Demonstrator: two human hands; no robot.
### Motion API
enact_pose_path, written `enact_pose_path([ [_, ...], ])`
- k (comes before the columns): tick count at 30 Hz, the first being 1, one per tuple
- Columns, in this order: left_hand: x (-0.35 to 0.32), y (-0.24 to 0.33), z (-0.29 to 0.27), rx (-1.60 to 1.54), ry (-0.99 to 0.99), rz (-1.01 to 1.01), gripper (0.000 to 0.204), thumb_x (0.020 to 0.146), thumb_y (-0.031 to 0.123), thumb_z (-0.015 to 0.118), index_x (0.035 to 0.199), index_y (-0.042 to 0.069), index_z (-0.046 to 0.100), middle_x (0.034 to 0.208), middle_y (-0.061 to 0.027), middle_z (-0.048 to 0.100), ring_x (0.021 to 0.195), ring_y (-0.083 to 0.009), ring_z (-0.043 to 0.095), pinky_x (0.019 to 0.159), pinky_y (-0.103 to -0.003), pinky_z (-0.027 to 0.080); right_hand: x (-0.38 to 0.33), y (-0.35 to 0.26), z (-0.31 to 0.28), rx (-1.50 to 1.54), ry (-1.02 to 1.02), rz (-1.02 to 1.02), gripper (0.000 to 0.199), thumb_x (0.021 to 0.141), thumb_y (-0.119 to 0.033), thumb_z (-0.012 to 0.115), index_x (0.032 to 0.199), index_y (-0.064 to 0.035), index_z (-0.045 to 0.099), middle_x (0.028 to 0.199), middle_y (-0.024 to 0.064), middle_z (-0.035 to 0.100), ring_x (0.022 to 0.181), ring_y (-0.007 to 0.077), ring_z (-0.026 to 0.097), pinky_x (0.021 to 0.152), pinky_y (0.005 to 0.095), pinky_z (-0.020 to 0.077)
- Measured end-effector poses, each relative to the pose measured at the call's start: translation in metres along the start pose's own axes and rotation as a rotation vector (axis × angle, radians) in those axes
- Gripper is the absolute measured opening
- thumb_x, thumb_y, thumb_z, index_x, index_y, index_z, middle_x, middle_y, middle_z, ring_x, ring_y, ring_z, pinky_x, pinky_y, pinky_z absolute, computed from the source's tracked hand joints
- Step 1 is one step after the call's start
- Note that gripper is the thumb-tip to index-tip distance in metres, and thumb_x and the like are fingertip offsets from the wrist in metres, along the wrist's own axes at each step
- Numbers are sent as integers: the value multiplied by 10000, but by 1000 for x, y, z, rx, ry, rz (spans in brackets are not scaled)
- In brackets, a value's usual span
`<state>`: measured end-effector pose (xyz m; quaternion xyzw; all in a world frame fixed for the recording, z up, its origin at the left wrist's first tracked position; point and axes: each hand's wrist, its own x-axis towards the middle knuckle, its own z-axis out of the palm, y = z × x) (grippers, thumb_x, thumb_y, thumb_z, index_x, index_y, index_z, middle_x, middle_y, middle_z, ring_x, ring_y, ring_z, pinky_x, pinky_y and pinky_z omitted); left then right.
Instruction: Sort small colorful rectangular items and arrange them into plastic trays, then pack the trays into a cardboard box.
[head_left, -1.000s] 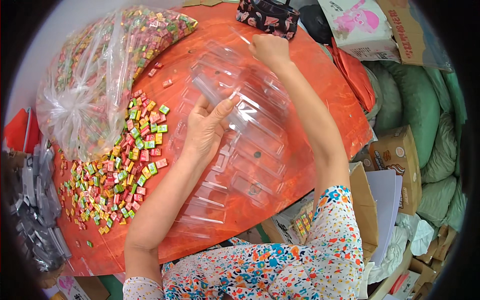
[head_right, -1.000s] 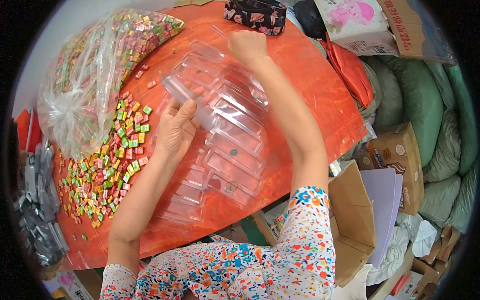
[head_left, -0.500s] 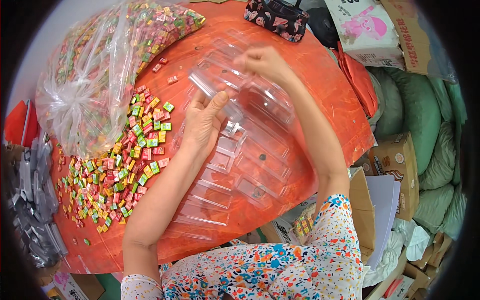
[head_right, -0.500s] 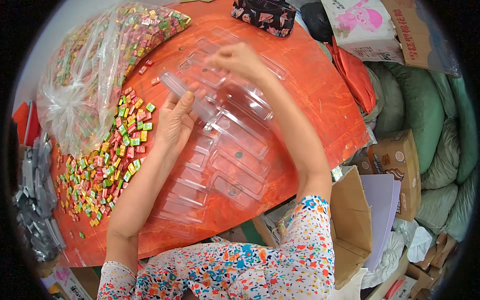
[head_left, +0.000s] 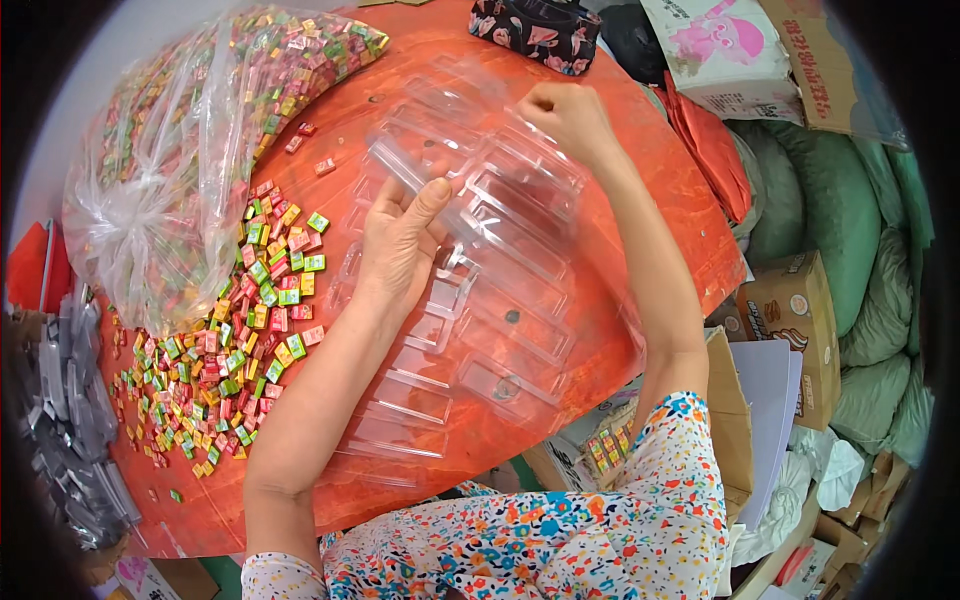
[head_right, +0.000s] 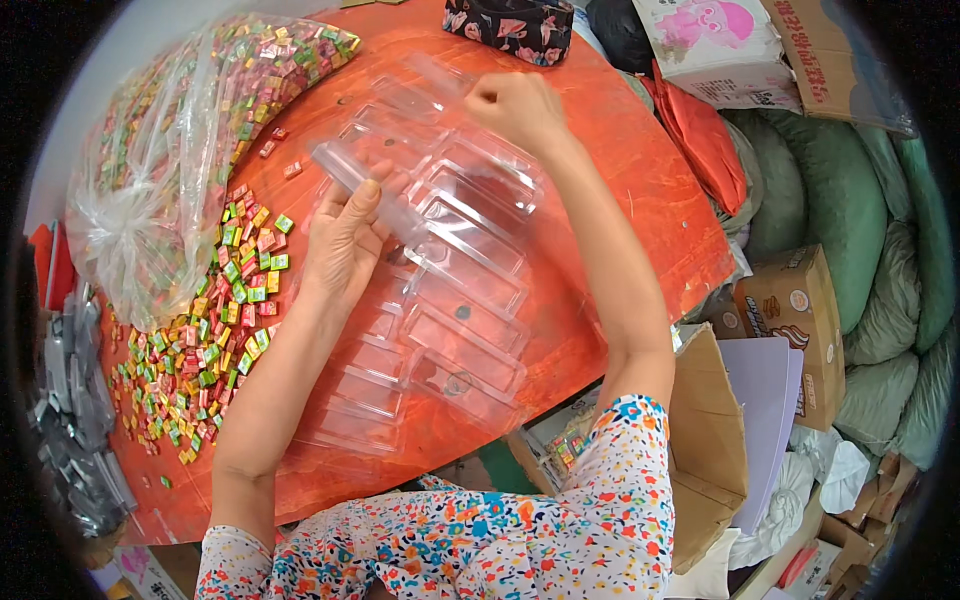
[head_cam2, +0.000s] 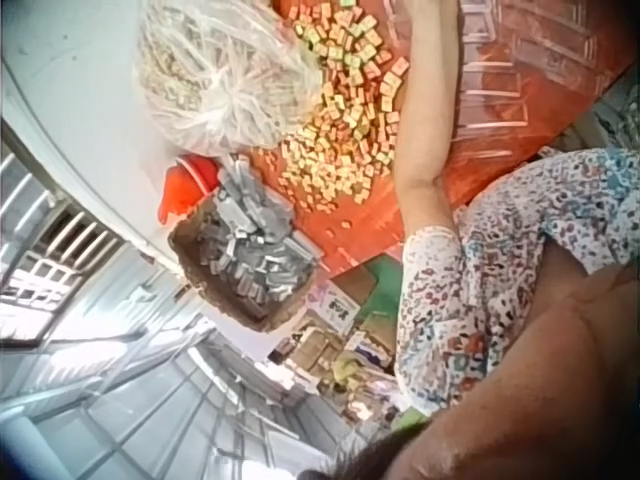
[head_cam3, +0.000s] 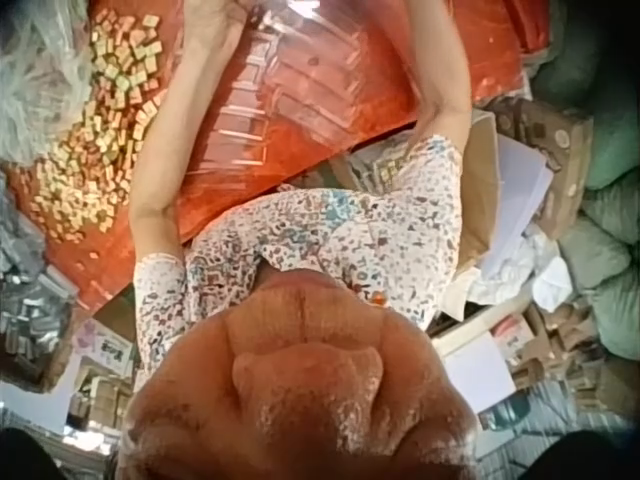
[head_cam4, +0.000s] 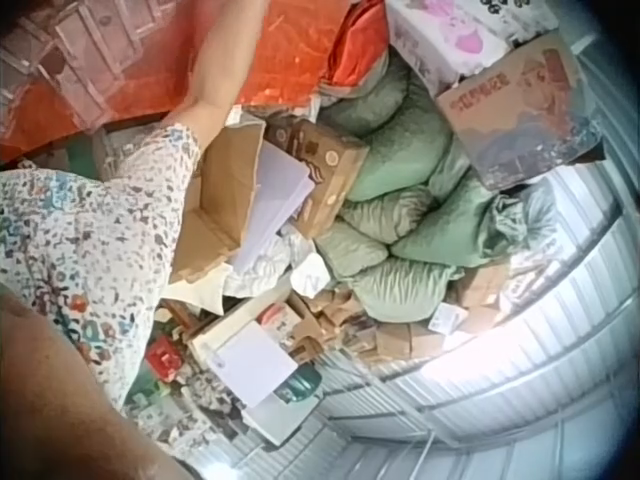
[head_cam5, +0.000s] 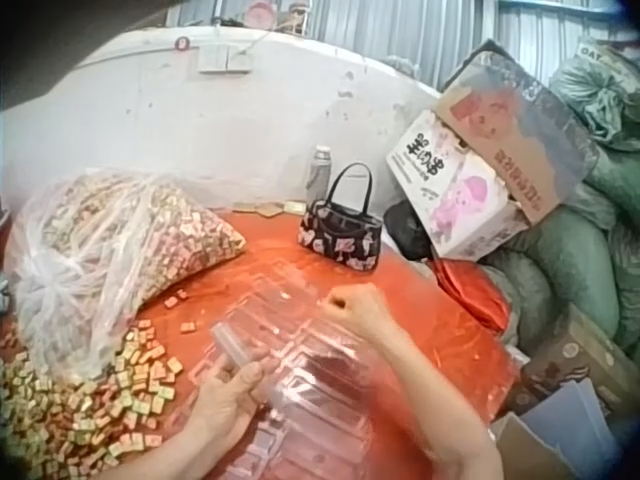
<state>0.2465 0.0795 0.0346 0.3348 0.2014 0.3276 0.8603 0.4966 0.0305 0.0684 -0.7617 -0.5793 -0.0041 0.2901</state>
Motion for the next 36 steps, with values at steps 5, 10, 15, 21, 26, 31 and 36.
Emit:
enact_pose_path([
  [5, -1, -2, -1, -31, -2, -10, 548, 863, 93, 738, 1331, 25, 460, 1234, -93, 565, 1118, -214, 587, 943, -393, 520, 24, 78, 22, -835, 149, -110, 228, 826, -287, 627, 777, -77, 702, 791, 130, 710, 732, 303, 697, 591, 433, 532],
  [10, -1, -1, -4, -39, -19, -33, 611, 852, 84, 749, 1369, 25, 428, 1227, -88, 566, 1103, -208, 588, 942, -385, 520, 13, 64, 18, -786, 31, 117, 252, 849, -354, 661, 846, -113, 734, 872, 120, 725, 836, 273, 712, 669, 409, 555],
  [15, 1, -9, 1, -46, 1, -31, 529, 859, 89, 741, 1311, 22, 473, 1207, -93, 580, 1078, -211, 606, 925, -380, 531, -36, 4, 11, 202, -3, 149, 234, 884, -278, 686, 962, -65, 744, 806, 14, 719, 724, 112, 659, 628, 290, 513],
  [21, -4, -14, 8, -52, -85, -51, 444, 874, 103, 727, 1257, 12, 521, 1207, -99, 591, 1079, -211, 613, 900, -362, 539, -89, -63, 9, 879, -491, 231, 205, 854, -219, 758, 934, -34, 718, 758, -7, 666, 657, 41, 580, 566, 205, 463],
  [26, -6, -23, 19, -52, -116, -82, 403, 876, 89, 721, 1230, 10, 543, 1201, -93, 594, 1067, -200, 619, 893, -354, 542, -102, -44, -1, 1071, -477, 347, 225, 856, -265, 754, 917, -51, 721, 736, -4, 668, 619, 47, 578, 558, 210, 463],
  [31, -7, -24, 33, -13, -86, -111, 420, 866, 76, 729, 1239, 17, 546, 1198, -80, 589, 1045, -190, 620, 882, -351, 543, -92, 11, -28, 43, 257, 117, 154, 850, -229, 711, 869, -76, 710, 701, 23, 670, 595, 104, 627, 544, 291, 500],
  [36, -4, -33, 28, -10, -112, -122, 556, 850, 80, 749, 1329, 25, 472, 1208, -74, 582, 1087, -183, 593, 888, -337, 526, -63, 124, -24, -1046, 302, 10, 120, 845, -176, 590, 743, -124, 626, 749, 49, 680, 683, 245, 696, 529, 384, 530],
])
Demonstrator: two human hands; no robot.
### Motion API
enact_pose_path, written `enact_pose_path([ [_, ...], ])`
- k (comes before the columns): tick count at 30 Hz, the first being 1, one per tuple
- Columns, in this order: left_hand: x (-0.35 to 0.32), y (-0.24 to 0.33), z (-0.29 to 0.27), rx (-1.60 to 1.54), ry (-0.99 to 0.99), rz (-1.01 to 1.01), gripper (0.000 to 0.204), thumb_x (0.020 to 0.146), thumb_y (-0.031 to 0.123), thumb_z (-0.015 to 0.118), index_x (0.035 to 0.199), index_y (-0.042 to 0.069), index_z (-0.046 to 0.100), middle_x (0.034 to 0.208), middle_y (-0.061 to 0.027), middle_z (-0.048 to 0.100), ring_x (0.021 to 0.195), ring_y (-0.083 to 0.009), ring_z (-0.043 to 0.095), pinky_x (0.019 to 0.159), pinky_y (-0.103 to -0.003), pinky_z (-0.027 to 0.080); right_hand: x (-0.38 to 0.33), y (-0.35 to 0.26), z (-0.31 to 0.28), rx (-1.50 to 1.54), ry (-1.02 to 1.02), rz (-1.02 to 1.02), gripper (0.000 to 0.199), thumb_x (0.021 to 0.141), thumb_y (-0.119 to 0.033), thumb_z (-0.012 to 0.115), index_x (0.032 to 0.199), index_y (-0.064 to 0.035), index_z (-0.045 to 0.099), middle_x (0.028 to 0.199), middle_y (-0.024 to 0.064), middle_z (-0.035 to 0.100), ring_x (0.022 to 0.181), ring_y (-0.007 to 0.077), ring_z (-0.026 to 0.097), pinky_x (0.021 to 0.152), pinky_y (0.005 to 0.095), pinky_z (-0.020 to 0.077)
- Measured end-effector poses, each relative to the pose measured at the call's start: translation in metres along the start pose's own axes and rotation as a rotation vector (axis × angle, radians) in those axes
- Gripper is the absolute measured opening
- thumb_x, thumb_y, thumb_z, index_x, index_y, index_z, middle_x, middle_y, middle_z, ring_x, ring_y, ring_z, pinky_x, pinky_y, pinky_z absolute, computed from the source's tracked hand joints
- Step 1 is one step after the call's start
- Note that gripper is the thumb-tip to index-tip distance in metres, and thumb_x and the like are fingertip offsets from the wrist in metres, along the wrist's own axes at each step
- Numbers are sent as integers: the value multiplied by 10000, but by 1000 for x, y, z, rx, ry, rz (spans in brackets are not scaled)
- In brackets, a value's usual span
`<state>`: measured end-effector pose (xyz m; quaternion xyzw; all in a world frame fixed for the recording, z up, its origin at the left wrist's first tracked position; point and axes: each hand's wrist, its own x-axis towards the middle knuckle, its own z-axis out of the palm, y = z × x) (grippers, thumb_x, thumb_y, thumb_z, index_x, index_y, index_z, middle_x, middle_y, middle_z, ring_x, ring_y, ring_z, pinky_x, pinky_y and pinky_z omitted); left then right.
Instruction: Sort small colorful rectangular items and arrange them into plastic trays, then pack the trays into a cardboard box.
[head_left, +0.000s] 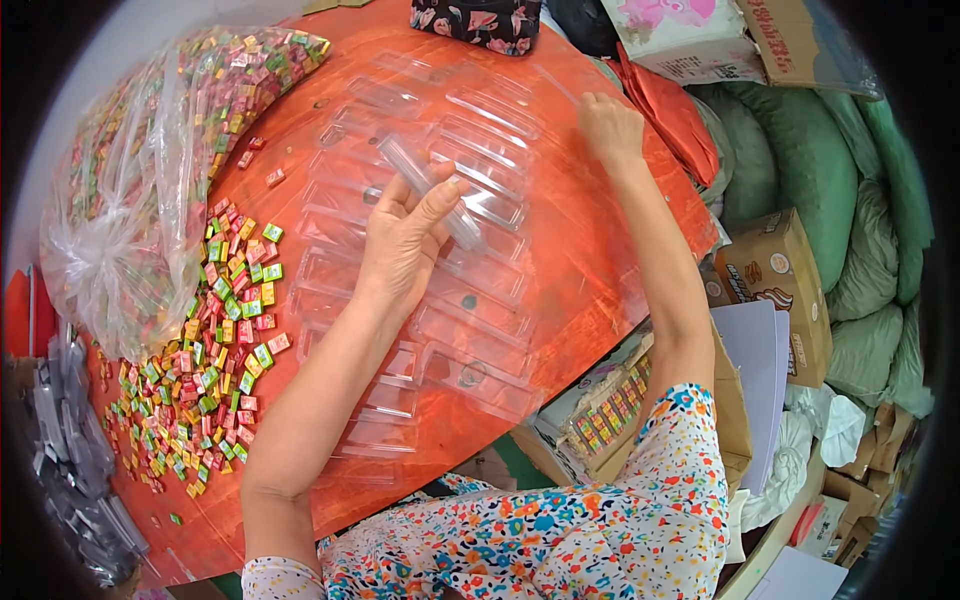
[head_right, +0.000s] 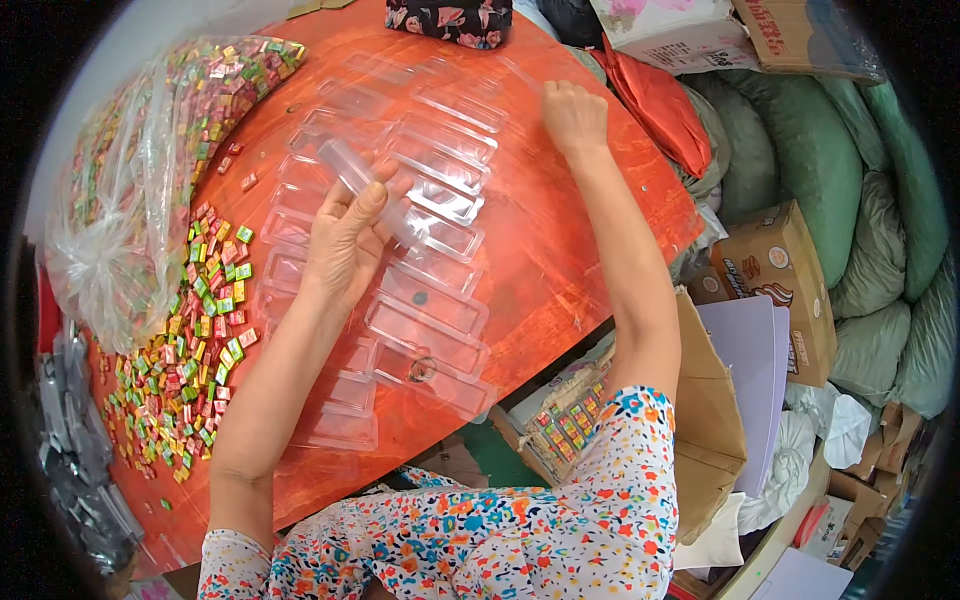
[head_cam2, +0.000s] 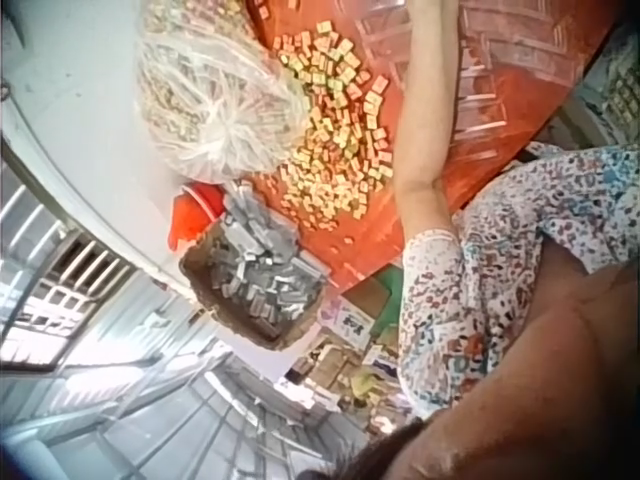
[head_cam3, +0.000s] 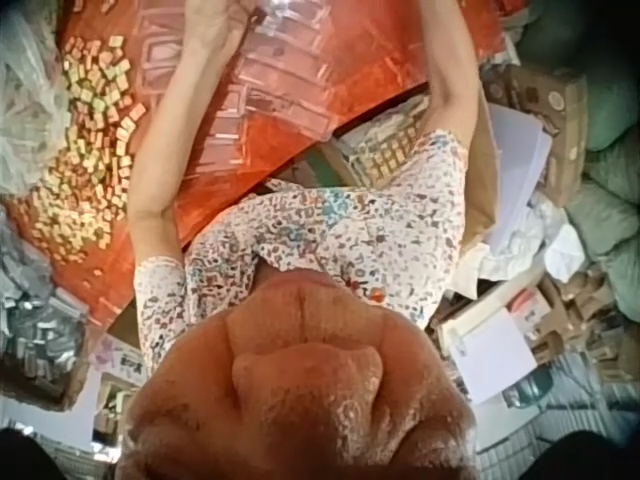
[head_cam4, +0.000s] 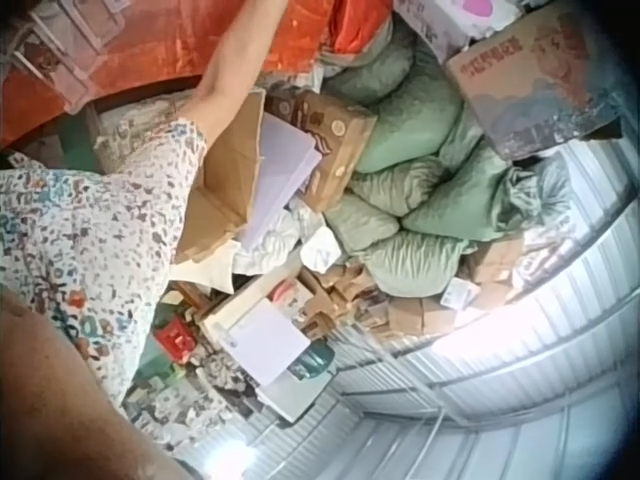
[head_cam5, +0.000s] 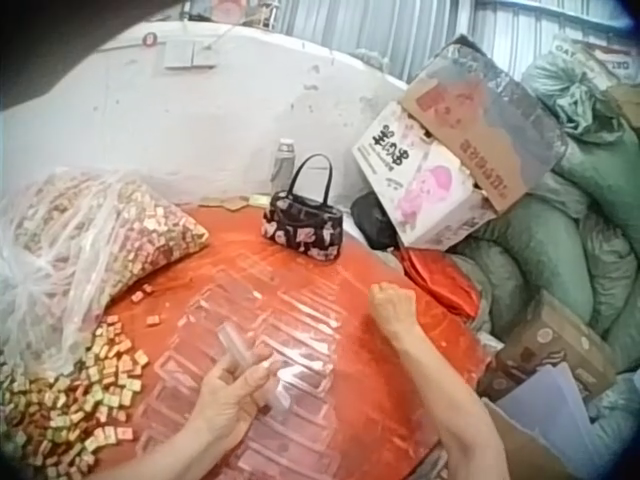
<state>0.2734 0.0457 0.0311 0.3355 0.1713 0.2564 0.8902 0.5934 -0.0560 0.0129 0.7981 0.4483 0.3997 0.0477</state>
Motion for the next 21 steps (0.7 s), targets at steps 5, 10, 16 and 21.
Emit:
enact_pose_path([
  [5, 0, 3, 1, 9, 11, -6, 630, 845, 100, 760, 1375, 38, 426, 1246, -75, 564, 1101, -184, 583, 890, -339, 517, 12, 13, 36, -64, -26, -96, 144, 858, -180, 559, 753, -130, 643, 777, 51, 682, 718, 238, 702, 554, 386, 545],
  [10, 0, 2, -3, 25, 35, -18, 626, 836, 124, 773, 1357, 32, 440, 1263, -78, 557, 1065, -187, 598, 869, -344, 517, 7, -8, -3, 114, -93, 103, 233, 897, -306, 604, 795, -109, 676, 798, 84, 697, 729, 253, 701, 558, 368, 533],
  [16, 2, -6, 1, 25, 24, -2, 487, 855, 89, 746, 1271, 23, 501, 1171, -61, 591, 1036, -180, 606, 815, -341, 540, -14, -53, -114, 1700, -807, 302, 217, 880, -255, 716, 946, -48, 731, 798, -8, 695, 683, 57, 622, 614, 215, 493],
  [21, -2, -9, 13, -35, -79, 10, 462, 867, 83, 732, 1252, 5, 488, 1160, -86, 576, 999, -196, 624, 804, -352, 558, -31, -73, -146, 1887, -952, 238, 178, 868, -209, 735, 903, -34, 722, 749, 18, 687, 655, 71, 627, 561, 215, 476],
])
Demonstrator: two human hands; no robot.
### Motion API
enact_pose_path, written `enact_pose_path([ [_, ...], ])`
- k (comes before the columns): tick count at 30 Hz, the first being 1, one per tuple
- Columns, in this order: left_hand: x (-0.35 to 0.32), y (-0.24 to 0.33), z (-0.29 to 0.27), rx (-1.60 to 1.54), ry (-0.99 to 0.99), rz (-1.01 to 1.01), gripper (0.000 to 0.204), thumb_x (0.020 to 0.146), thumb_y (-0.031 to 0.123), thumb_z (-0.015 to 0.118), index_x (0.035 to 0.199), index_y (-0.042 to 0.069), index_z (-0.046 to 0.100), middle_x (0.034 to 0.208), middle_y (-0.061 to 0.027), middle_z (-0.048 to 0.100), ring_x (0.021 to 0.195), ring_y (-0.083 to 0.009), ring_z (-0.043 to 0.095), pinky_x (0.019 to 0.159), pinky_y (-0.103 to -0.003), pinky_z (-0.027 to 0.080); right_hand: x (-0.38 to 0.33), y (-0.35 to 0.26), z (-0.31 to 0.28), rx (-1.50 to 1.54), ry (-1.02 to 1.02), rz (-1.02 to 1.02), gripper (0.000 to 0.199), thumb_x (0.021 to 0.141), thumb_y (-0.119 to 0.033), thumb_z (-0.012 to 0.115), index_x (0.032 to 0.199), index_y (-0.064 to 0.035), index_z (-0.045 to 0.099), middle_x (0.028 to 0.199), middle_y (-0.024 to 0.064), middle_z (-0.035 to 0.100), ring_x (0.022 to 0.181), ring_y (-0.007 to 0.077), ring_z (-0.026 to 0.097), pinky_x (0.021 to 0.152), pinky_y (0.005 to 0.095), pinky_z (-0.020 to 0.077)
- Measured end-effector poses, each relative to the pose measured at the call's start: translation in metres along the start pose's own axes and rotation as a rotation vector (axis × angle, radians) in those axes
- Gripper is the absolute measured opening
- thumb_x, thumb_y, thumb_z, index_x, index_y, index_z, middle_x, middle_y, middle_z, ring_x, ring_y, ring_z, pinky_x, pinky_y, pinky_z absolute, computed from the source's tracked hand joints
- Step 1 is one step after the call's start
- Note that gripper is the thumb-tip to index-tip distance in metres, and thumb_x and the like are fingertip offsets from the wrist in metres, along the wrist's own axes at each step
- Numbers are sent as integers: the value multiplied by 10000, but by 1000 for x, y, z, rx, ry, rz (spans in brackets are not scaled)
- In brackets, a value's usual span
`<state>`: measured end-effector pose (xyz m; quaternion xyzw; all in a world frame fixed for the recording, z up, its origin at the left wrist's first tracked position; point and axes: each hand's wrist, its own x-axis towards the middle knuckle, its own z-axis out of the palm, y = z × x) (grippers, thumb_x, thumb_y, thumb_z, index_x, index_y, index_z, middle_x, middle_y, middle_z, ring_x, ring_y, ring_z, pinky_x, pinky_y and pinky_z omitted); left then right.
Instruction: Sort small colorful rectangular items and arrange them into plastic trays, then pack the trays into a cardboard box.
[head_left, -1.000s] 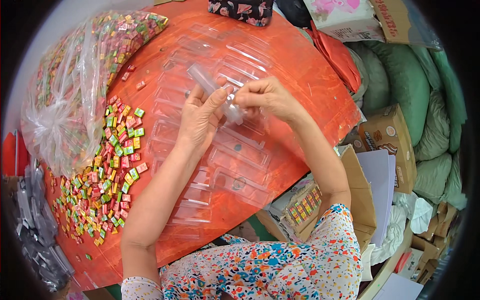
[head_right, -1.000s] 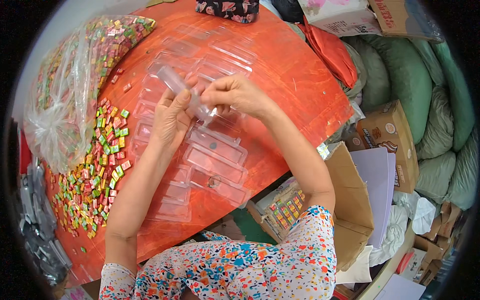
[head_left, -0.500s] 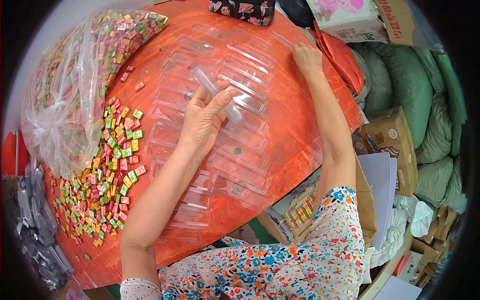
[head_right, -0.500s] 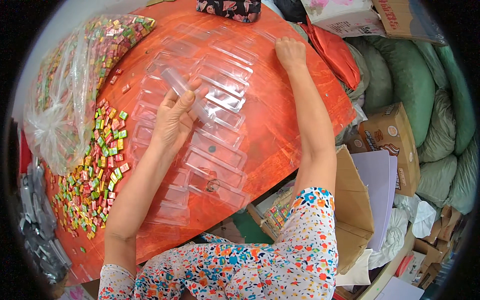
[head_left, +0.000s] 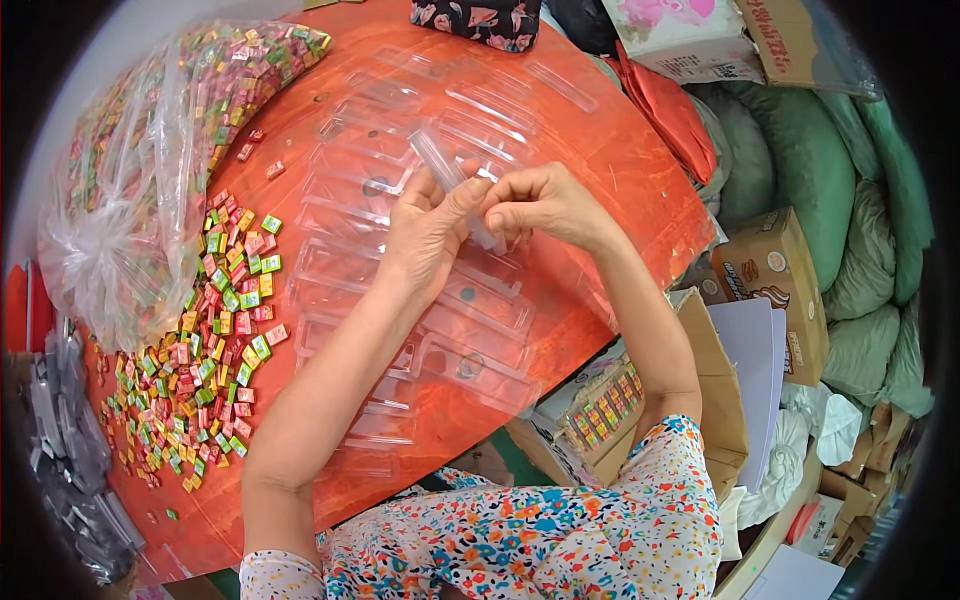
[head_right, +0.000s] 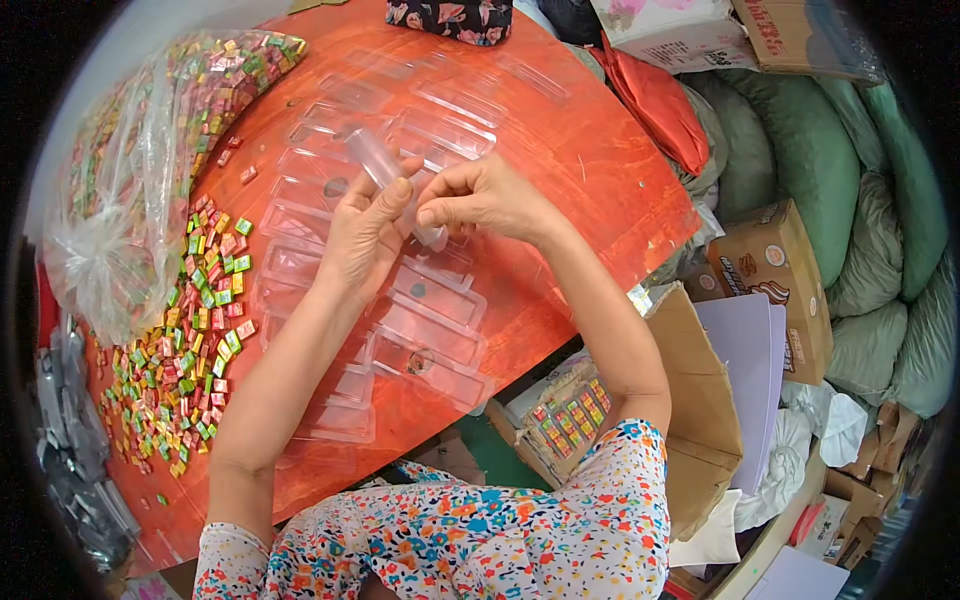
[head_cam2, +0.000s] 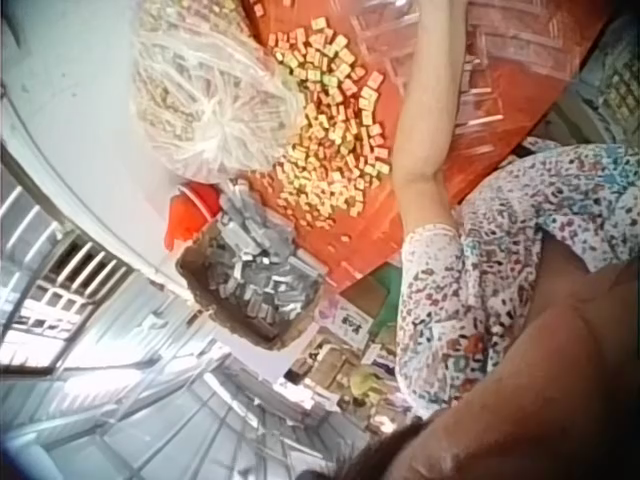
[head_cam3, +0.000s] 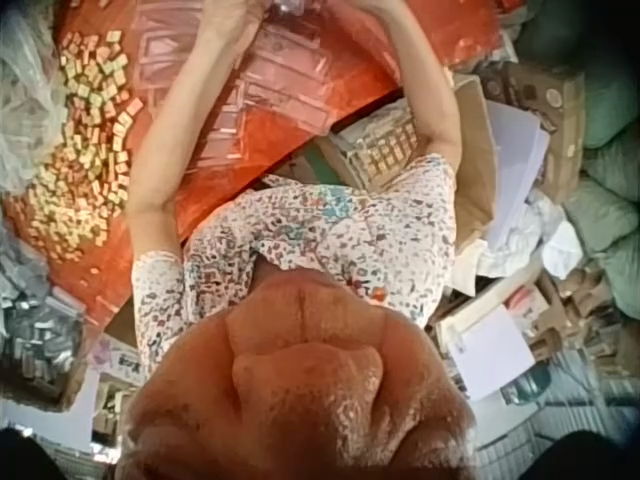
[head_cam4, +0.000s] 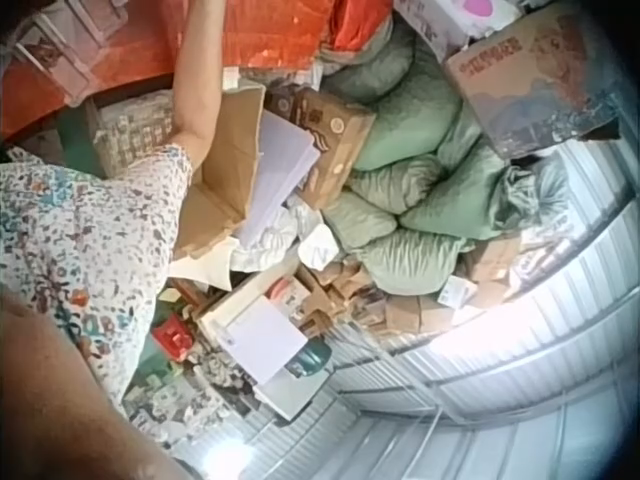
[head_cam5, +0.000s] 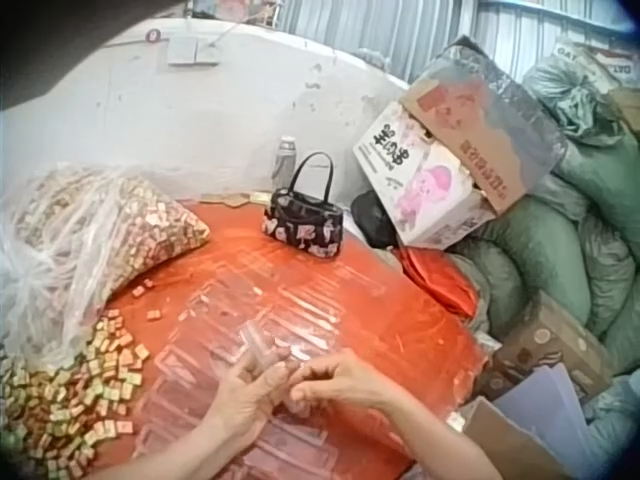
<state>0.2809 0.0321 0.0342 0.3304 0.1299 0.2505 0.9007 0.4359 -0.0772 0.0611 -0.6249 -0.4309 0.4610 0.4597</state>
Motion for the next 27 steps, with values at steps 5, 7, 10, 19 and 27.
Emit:
enact_pose_path([
  [5, 1, -5, 8, 9, 22, -2, 466, 868, 107, 738, 1244, -3, 485, 1136, -93, 577, 956, -206, 641, 786, -362, 560, -10, 4, -4, 91, 47, -13, 201, 864, -237, 745, 886, -39, 720, 710, 18, 671, 596, 82, 616, 534, 216, 464],
  [7, 2, -4, 8, 44, 34, 1, 471, 867, 116, 741, 1242, -10, 485, 1125, -93, 580, 951, -208, 643, 781, -364, 561, -11, -4, 4, 48, 52, -8, 200, 868, -237, 739, 892, -39, 722, 710, 18, 670, 597, 84, 616, 537, 218, 464],
  [10, 2, -2, 6, 56, -3, -12, 475, 866, 125, 744, 1236, -22, 485, 1117, -93, 580, 957, -207, 641, 780, -352, 557, -10, -10, 7, 31, 43, -26, 200, 874, -238, 729, 896, -39, 722, 714, 16, 671, 600, 85, 615, 543, 219, 463],
  [19, 4, -4, -3, 72, 49, -1, 591, 884, 119, 713, 1370, 2, 399, 1269, -129, 566, 1153, -257, 594, 975, -393, 520, -1, -1, -31, -166, 420, -123, 146, 870, -200, 678, 829, -65, 719, 719, 28, 694, 587, 115, 637, 532, 265, 481],
  [27, -5, -5, 8, 30, 34, -62, 648, 847, 95, 757, 1388, 7, 412, 1253, -86, 563, 1104, -176, 587, 916, -336, 524, 29, 63, -127, -1869, 826, -36, 241, 888, -323, 612, 807, -116, 703, 757, 69, 692, 699, 271, 691, 578, 410, 524],
])
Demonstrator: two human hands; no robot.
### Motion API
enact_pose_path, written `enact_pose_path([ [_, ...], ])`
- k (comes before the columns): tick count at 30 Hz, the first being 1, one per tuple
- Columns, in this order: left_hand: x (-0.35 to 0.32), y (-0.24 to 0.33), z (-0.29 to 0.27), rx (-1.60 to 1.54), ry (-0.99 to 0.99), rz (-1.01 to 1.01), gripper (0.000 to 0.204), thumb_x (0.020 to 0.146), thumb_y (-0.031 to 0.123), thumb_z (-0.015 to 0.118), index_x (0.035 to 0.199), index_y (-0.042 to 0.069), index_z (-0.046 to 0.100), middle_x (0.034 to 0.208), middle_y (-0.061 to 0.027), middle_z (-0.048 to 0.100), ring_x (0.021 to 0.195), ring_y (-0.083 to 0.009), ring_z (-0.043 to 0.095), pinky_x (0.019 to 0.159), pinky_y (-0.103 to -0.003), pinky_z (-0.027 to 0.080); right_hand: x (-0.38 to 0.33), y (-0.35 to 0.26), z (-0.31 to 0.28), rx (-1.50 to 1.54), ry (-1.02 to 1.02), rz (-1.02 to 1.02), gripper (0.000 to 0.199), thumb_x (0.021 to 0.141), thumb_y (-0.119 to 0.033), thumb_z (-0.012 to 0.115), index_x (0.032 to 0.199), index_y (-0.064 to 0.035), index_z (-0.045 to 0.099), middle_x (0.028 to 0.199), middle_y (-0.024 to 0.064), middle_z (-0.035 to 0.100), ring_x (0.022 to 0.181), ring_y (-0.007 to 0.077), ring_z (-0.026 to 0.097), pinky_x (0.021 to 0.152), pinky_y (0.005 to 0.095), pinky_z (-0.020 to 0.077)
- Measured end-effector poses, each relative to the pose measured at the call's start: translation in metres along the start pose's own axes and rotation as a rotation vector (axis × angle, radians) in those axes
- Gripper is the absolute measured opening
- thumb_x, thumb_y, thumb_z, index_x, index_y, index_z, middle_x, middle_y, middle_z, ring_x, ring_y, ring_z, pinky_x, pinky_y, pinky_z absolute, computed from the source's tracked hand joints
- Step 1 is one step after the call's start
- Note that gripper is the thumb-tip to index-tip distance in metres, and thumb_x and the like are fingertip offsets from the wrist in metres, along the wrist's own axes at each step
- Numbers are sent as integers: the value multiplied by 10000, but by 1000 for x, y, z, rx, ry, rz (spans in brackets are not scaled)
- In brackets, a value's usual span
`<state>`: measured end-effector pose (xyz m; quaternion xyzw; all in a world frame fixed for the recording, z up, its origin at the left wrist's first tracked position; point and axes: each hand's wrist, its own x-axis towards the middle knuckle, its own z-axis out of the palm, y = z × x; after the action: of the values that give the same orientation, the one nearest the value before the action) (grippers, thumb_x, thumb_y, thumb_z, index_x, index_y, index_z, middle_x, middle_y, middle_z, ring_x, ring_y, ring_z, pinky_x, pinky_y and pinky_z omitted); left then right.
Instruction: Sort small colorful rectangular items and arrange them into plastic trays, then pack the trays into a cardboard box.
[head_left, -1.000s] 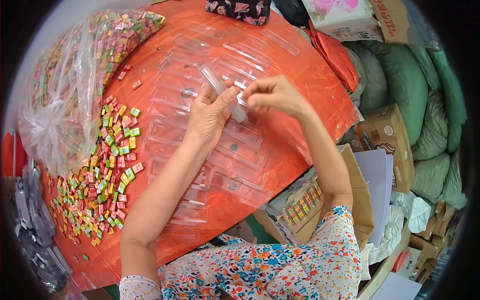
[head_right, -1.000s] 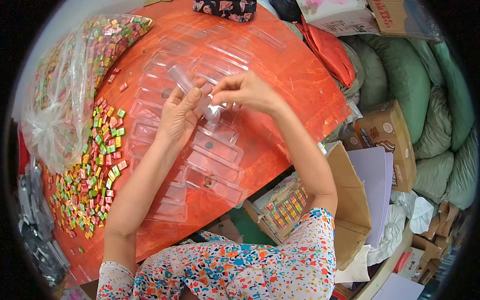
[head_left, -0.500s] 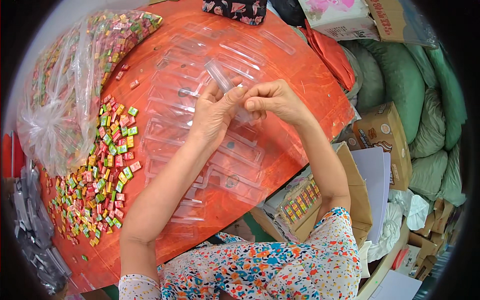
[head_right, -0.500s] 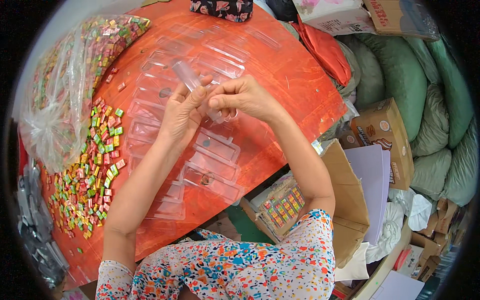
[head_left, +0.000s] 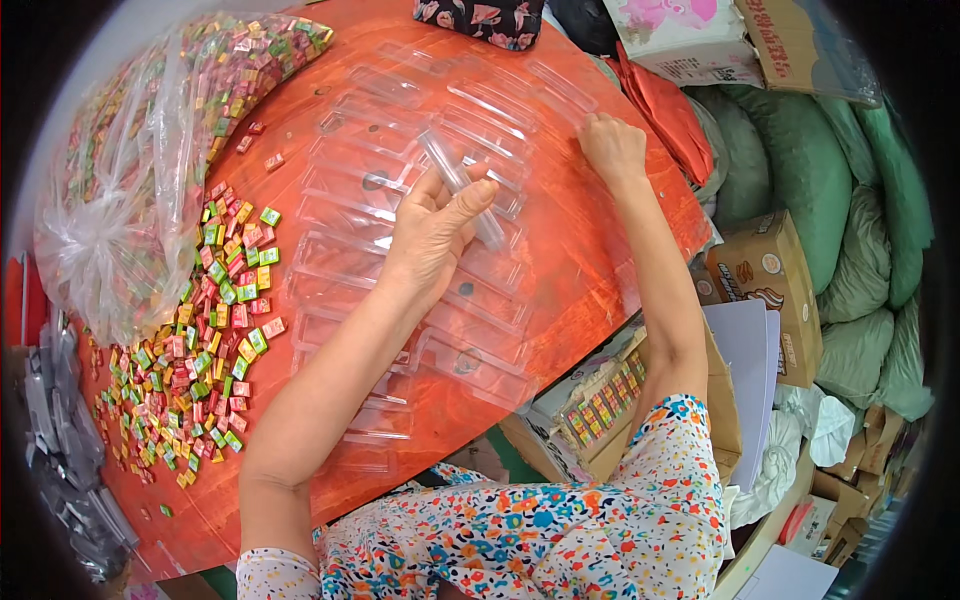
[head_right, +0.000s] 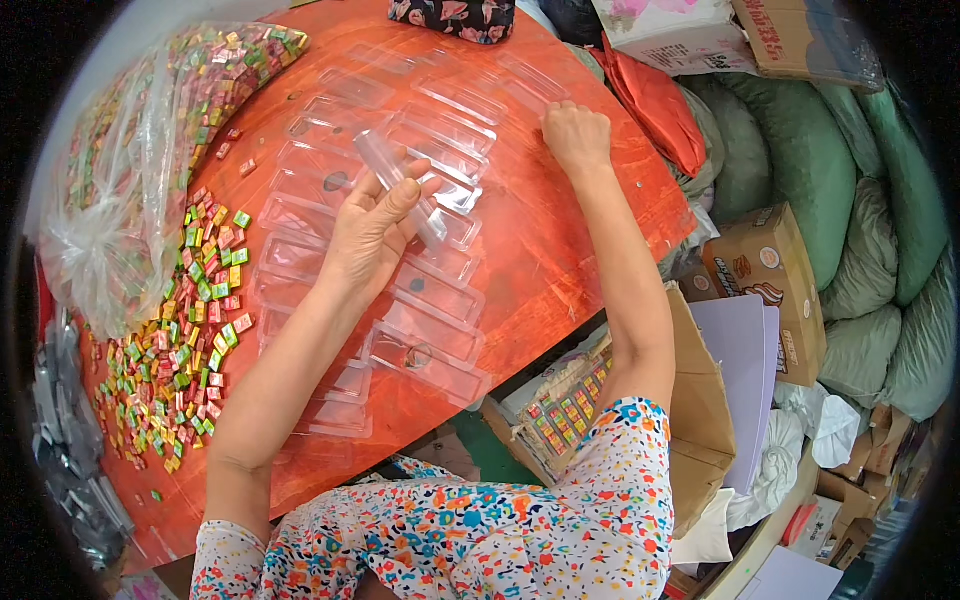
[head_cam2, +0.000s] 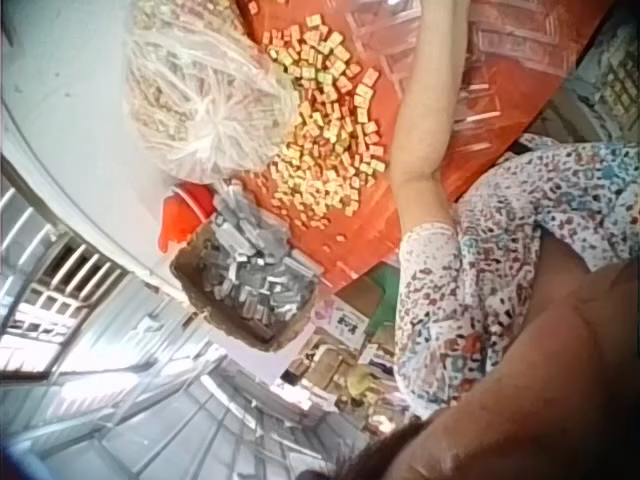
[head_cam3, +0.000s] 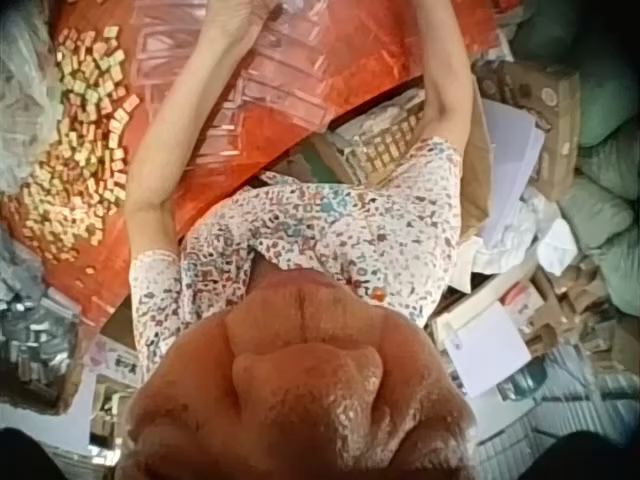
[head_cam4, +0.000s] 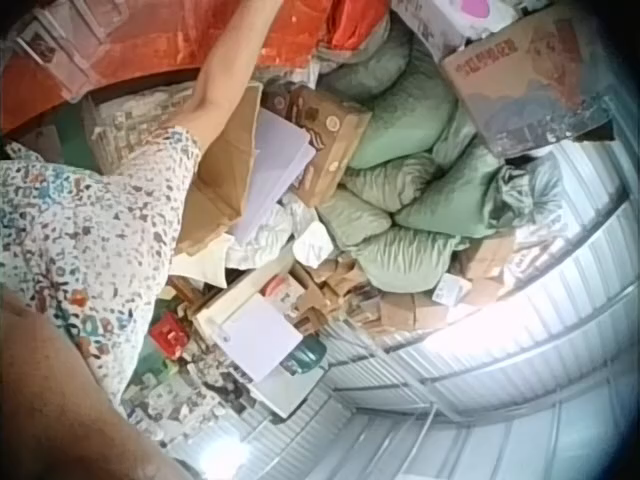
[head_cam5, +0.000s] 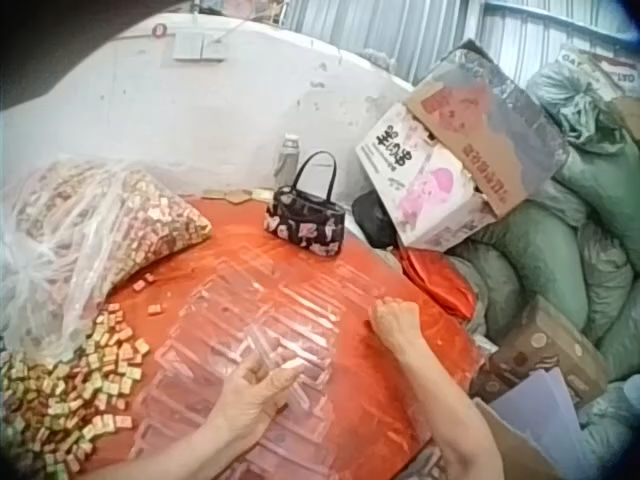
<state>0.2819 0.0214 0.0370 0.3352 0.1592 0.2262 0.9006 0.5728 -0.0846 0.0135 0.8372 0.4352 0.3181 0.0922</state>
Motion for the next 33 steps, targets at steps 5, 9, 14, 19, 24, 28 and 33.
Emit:
enact_pose_path([
  [5, 1, -3, -7, 18, 11, 13, 631, 854, 105, 751, 1380, 3, 417, 1236, -84, 566, 1081, -180, 597, 900, -337, 535, -17, -34, -65, 724, 13, 93, 281, 901, -325, 650, 909, -53, 725, 807, 93, 718, 707, 202, 696, 584, 323, 515],
  [9, -1, -2, -8, 4, -30, -5, 583, 868, 116, 738, 1349, -15, 436, 1195, -99, 579, 1018, -195, 625, 837, -358, 565, -46, -73, -141, 1779, -756, 155, 156, 859, -184, 738, 927, -45, 717, 791, 2, 693, 672, 54, 623, 575, 202, 469],
  [14, -6, -9, 3, -25, -65, -8, 528, 875, 116, 730, 1309, -26, 464, 1162, -113, 595, 982, -199, 637, 805, -366, 574, -62, -72, -146, 1948, -764, 175, 139, 874, -179, 725, 857, -43, 704, 709, -5, 664, 614, 56, 601, 535, 206, 454],
  [19, -1, -11, 0, 7, -69, 12, 581, 866, 118, 741, 1343, -17, 438, 1229, -106, 569, 1025, -195, 628, 853, -348, 551, -56, -57, -127, 1905, -687, 227, 149, 902, -182, 691, 845, -46, 712, 698, -17, 653, 594, 56, 591, 514, 216, 445],
  [24, -9, -8, 2, 47, 8, -25, 691, 840, 136, 773, 1399, 2, 390, 1262, -82, 556, 1142, -186, 576, 927, -333, 503, -38, -16, -67, 253, 110, -71, 244, 877, -258, 664, 724, -71, 627, 660, 50, 652, 606, 215, 671, 509, 348, 503],
  [28, -11, -10, 3, 28, 11, -42, 678, 841, 130, 771, 1395, 10, 397, 1254, -78, 562, 1146, -187, 576, 943, -336, 494, -31, -5, -27, 50, 59, -66, 287, 867, -298, 657, 676, -101, 572, 691, 73, 644, 665, 276, 675, 511, 406, 502],
  [33, -14, -7, 2, 16, 18, -22, 628, 848, 129, 764, 1368, 18, 429, 1216, -68, 581, 1108, -179, 591, 930, -340, 501, -49, -27, -79, 546, -4, 160, 221, 876, -270, 682, 867, -50, 690, 812, 75, 711, 714, 210, 694, 607, 330, 530],
])
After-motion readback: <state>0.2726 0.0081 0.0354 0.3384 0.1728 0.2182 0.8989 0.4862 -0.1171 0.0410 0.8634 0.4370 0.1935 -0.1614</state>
